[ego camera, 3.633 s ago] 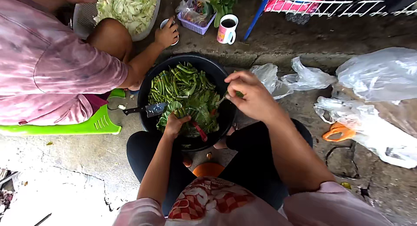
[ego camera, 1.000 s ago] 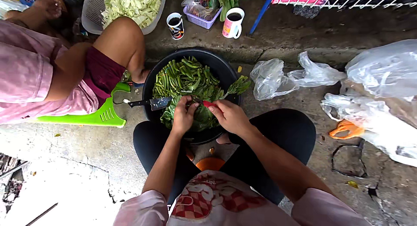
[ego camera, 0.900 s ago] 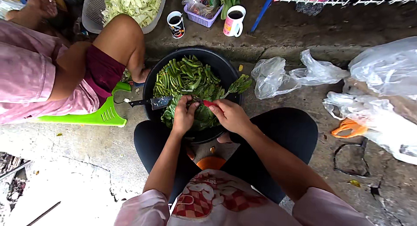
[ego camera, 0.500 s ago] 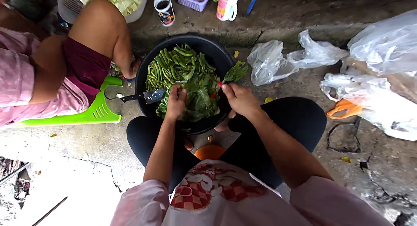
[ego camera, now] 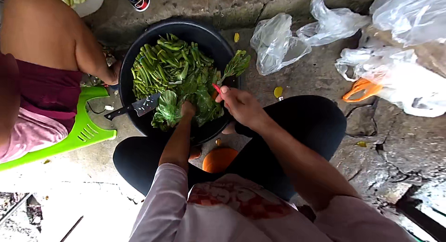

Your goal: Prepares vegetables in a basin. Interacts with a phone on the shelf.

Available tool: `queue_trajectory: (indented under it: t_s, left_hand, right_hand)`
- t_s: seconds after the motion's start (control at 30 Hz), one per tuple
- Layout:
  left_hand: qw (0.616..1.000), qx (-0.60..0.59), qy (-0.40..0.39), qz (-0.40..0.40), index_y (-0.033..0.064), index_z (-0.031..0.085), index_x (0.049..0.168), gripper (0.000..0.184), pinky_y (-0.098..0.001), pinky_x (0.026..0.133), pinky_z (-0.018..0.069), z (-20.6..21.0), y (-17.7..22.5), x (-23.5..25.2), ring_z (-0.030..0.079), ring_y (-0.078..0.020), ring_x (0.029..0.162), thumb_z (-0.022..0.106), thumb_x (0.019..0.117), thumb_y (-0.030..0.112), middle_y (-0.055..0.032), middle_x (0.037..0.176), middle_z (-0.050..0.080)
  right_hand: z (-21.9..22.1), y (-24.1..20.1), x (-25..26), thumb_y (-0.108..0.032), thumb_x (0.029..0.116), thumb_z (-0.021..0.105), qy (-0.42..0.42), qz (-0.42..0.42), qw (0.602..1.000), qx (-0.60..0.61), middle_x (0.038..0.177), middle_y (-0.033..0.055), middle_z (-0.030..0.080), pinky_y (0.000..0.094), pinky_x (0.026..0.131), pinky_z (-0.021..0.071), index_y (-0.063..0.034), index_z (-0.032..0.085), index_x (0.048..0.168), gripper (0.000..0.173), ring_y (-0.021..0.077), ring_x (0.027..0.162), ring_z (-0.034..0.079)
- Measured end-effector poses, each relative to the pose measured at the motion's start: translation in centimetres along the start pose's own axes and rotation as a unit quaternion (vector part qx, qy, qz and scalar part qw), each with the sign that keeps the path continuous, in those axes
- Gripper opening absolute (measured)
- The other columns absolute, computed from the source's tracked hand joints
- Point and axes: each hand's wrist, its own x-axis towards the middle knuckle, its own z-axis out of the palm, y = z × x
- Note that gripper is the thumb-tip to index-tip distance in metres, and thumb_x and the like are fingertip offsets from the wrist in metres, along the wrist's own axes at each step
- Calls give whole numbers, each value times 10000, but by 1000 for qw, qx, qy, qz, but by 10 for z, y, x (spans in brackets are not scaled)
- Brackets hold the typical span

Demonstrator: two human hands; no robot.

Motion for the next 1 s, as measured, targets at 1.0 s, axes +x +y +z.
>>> queue_trajectory:
  t_s: [1.0]
  left_hand:
    - [931, -234, 165, 227, 48, 493, 1429, 378, -488, 767, 570, -77, 5, -135, 693, -307, 922, 517, 1064, 143, -188, 1291, 651]
  right_hand:
    - [4, 0, -4, -390, 1111, 408, 65, -100, 978, -169, 973, 199, 656, 608, 764, 525, -24, 562, 1238, 417, 388, 889, 673]
